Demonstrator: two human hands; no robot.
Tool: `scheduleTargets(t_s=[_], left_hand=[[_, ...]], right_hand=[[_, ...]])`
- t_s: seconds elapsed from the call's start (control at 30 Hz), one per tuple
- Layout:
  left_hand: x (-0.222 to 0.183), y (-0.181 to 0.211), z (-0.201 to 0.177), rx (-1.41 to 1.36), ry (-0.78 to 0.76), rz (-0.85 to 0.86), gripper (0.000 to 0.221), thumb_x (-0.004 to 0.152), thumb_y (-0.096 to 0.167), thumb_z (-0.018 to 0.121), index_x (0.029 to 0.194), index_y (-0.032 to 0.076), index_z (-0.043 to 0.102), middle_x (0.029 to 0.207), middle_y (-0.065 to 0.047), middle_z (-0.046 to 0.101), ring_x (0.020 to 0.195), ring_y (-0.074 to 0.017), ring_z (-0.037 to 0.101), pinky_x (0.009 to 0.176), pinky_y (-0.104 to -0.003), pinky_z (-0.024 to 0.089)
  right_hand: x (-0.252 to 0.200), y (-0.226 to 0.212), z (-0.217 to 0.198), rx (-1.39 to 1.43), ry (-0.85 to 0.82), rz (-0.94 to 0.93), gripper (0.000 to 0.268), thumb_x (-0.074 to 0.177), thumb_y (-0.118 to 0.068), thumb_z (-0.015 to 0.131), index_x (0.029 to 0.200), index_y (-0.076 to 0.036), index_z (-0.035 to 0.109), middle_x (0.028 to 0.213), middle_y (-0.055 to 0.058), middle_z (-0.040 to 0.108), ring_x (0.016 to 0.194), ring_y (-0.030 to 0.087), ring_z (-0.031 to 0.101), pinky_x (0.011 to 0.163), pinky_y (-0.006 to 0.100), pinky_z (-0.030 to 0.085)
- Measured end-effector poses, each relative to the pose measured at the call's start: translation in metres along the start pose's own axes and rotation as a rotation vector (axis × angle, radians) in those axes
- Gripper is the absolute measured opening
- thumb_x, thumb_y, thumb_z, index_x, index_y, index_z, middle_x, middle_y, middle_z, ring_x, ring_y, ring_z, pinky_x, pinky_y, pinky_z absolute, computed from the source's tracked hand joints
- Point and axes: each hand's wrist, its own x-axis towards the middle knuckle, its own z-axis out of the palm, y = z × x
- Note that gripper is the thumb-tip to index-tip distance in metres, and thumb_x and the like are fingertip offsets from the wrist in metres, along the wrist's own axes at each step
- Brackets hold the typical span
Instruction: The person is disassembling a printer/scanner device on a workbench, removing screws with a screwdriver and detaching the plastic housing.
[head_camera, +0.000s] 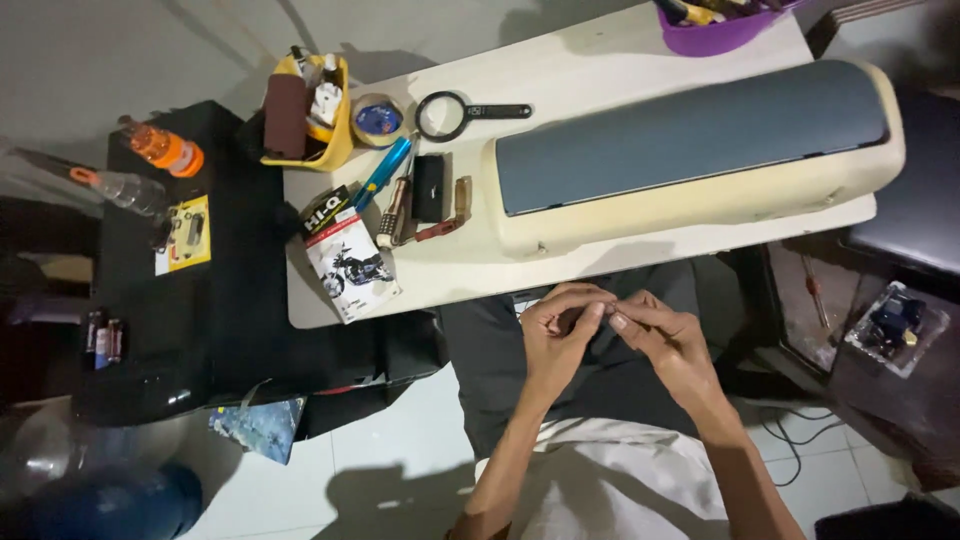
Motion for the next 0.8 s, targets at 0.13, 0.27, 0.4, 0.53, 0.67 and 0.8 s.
scheduleTargets(t_s=[0.13,0.27,0.4,0.53,0.67,0.8], left_hand=[[-0.008,-0.006,-0.015,-0.012,0.033,-0.008,0.013,0.097,0.005,0.072,0.106,0.007,0.082,0.095,-0.013,0.075,0.088,-0.0235,0.073,0.074,-0.033,0.056],[-0.009,-0.008,-0.027,0.064,0.054,-0.026,0.012,0.092,-0.001,0.074,0.101,0.004,0.081,0.094,-0.015,0.075,0.085,-0.0206,0.072,0.071,-0.032,0.056],[-0.008,-0.022,-0.041,0.081,0.077,-0.032,0.010,0.093,0.000,0.076,0.100,0.004,0.082,0.089,-0.013,0.074,0.081,-0.0188,0.071,0.070,-0.032,0.058],[-0.004,-0.015,-0.045,0.114,0.144,-0.060,0.012,0.095,0.002,0.074,0.103,0.006,0.082,0.088,-0.012,0.072,0.082,-0.0179,0.069,0.070,-0.033,0.059],[-0.002,-0.022,-0.057,0.228,0.265,-0.059,0.010,0.092,0.000,0.076,0.099,0.005,0.082,0.085,-0.014,0.073,0.077,-0.0178,0.070,0.066,-0.033,0.059],[0.006,-0.014,-0.064,0.300,0.303,0.016,0.010,0.092,0.002,0.078,0.100,0.007,0.082,0.085,-0.010,0.073,0.077,-0.0160,0.071,0.067,-0.031,0.059]], right_hand=[[0.002,-0.002,0.010,-0.190,-0.021,-0.029,0.016,0.092,0.000,0.072,0.105,0.001,0.082,0.062,0.012,0.056,0.062,0.013,0.048,0.056,0.030,0.038],[0.010,-0.017,0.021,-0.438,-0.077,-0.107,0.016,0.090,-0.004,0.076,0.105,0.002,0.081,0.061,0.017,0.062,0.054,0.019,0.052,0.054,0.032,0.041],[0.017,-0.018,0.028,-0.466,-0.113,-0.163,0.017,0.087,-0.003,0.078,0.103,-0.003,0.083,0.062,0.018,0.067,0.057,0.025,0.063,0.059,0.033,0.048],[0.029,-0.013,0.026,-0.577,-0.117,-0.271,0.013,0.086,-0.005,0.080,0.098,-0.007,0.084,0.070,0.015,0.072,0.062,0.026,0.067,0.060,0.035,0.051],[0.038,-0.038,0.033,-0.720,-0.042,-0.377,0.012,0.081,-0.006,0.085,0.092,-0.004,0.081,0.076,0.016,0.073,0.074,0.036,0.073,0.067,0.044,0.055],[0.051,-0.037,0.034,-0.765,0.002,-0.514,0.013,0.088,-0.002,0.081,0.098,-0.009,0.082,0.077,0.009,0.072,0.076,0.029,0.073,0.069,0.035,0.057]])
